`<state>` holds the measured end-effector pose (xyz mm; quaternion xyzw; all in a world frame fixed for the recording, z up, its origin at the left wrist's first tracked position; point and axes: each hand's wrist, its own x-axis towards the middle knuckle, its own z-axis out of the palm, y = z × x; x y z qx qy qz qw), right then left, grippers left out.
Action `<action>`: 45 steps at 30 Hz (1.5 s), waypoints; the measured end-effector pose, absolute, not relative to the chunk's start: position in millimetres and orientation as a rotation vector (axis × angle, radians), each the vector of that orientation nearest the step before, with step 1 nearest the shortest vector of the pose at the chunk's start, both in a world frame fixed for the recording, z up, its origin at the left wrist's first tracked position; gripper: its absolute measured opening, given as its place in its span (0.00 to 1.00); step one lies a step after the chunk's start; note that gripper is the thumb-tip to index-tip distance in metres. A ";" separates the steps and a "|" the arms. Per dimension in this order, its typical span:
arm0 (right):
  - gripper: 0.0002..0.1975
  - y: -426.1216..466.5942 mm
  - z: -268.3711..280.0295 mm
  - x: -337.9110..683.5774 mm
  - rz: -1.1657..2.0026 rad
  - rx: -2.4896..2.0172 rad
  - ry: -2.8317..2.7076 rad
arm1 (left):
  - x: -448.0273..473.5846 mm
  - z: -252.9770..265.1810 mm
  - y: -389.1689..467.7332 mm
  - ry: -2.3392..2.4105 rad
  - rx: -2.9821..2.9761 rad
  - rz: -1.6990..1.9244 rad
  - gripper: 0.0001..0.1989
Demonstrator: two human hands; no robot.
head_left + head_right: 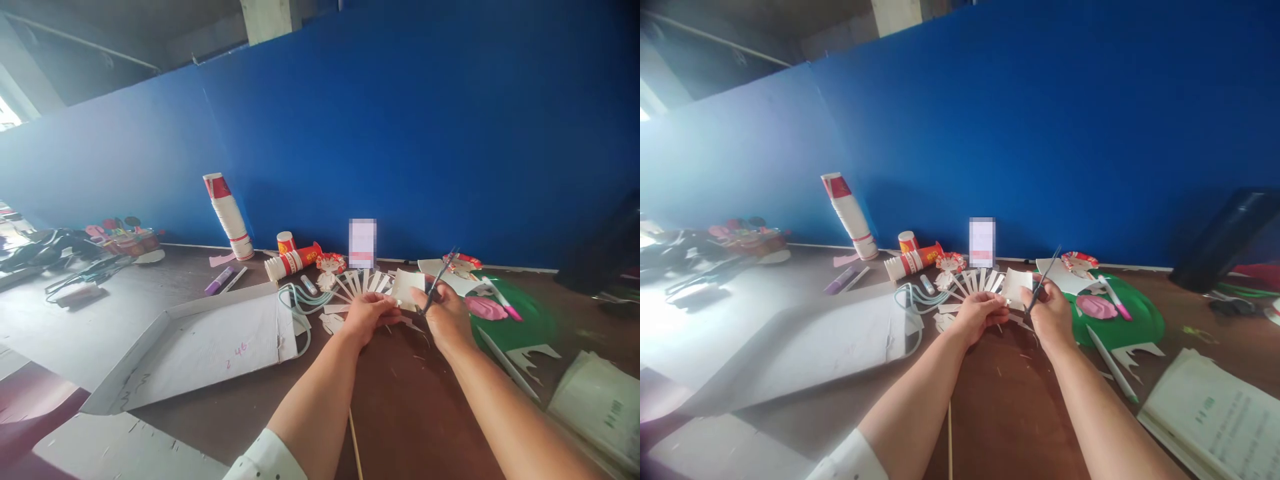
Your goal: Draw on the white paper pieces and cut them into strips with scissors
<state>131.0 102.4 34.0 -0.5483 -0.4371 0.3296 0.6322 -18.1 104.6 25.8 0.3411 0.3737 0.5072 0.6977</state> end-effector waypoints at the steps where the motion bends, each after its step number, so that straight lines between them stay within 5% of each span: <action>1: 0.28 102.5 33.5 131.3 0.749 -1.257 -1.003 | -17.9 25.2 105.1 0.829 0.751 1.140 0.11; 10: 0.25 103.6 31.5 136.6 0.700 -1.312 -1.058 | -17.1 25.0 105.2 0.851 0.766 1.097 0.17; 27: 0.30 102.7 42.3 144.1 0.624 -1.279 -0.952 | -23.2 30.5 106.2 0.916 0.641 1.156 0.12; 34: 0.27 84.8 68.3 149.8 1.175 -1.368 -1.536 | -28.5 35.3 109.2 0.917 0.569 1.146 0.05; 45: 0.20 85.0 66.4 170.7 1.262 -1.428 -1.711 | -31.8 36.1 112.6 1.002 0.693 1.150 0.06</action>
